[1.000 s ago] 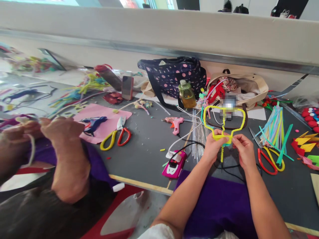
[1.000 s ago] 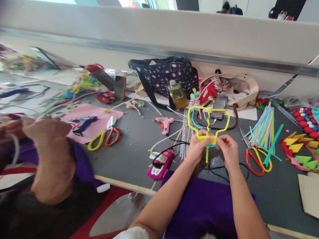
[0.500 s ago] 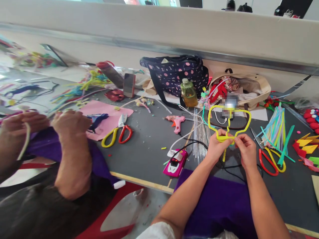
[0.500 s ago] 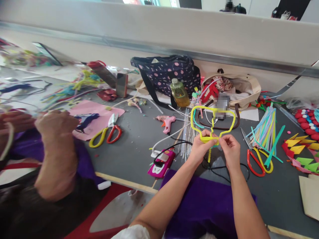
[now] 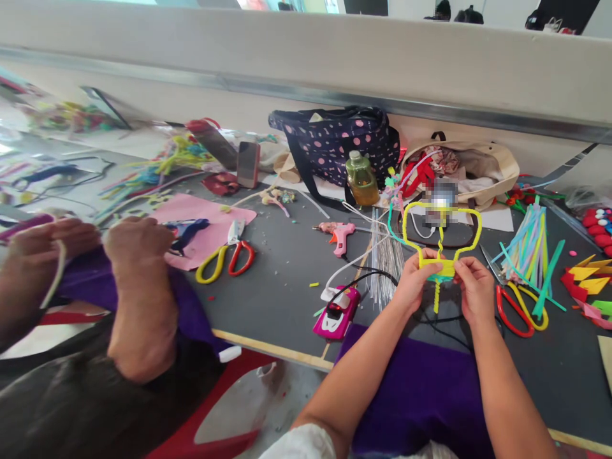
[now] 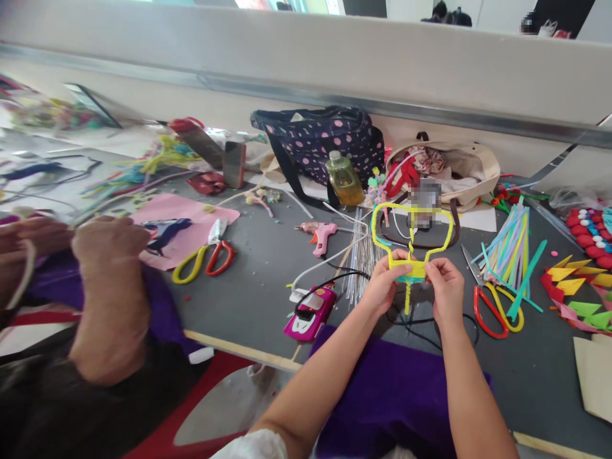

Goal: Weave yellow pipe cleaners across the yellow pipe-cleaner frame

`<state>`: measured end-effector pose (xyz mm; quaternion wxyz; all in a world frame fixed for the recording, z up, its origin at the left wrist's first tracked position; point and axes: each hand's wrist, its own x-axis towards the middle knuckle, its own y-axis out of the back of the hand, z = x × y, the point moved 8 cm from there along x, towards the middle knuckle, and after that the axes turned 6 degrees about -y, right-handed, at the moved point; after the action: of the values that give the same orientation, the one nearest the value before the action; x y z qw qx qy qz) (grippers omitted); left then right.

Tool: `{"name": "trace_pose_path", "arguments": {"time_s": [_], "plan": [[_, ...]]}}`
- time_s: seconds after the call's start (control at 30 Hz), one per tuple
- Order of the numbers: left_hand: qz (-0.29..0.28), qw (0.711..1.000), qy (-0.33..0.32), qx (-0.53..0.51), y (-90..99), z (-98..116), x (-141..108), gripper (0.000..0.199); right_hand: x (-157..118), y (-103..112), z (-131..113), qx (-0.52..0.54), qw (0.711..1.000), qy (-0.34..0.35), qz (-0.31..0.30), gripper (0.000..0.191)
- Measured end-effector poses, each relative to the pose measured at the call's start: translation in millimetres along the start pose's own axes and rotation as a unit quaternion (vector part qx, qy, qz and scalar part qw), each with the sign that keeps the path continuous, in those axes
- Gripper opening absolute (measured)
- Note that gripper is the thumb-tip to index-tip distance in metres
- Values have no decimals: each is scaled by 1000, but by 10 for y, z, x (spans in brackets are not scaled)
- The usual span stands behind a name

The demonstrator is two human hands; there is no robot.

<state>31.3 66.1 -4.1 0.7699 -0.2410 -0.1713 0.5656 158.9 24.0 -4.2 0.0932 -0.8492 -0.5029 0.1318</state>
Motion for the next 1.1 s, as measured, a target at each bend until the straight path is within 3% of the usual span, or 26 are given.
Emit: {"name": "trace_pose_path", "arguments": {"time_s": [0.33,0.5,0.63,0.83,1.0,1.1], "plan": [[72,997,-10,12,132,-17,24,21,9,-5,49,16,999,-29,-7,23],[68,998,-5,15,132,-59,23,26,12,4,42,-33,999,-4,-6,22],[45,998,39,-13,125,-163,47,30,41,72,41,-41,999,22,17,20],[19,992,108,-55,122,-317,109,47,137,154,173,-8,999,-24,30,20],[-8,996,92,-14,88,-375,103,40,176,192,253,3,999,-34,29,19],[14,998,65,23,162,-392,106,31,176,179,299,7,999,-44,14,19]]}}
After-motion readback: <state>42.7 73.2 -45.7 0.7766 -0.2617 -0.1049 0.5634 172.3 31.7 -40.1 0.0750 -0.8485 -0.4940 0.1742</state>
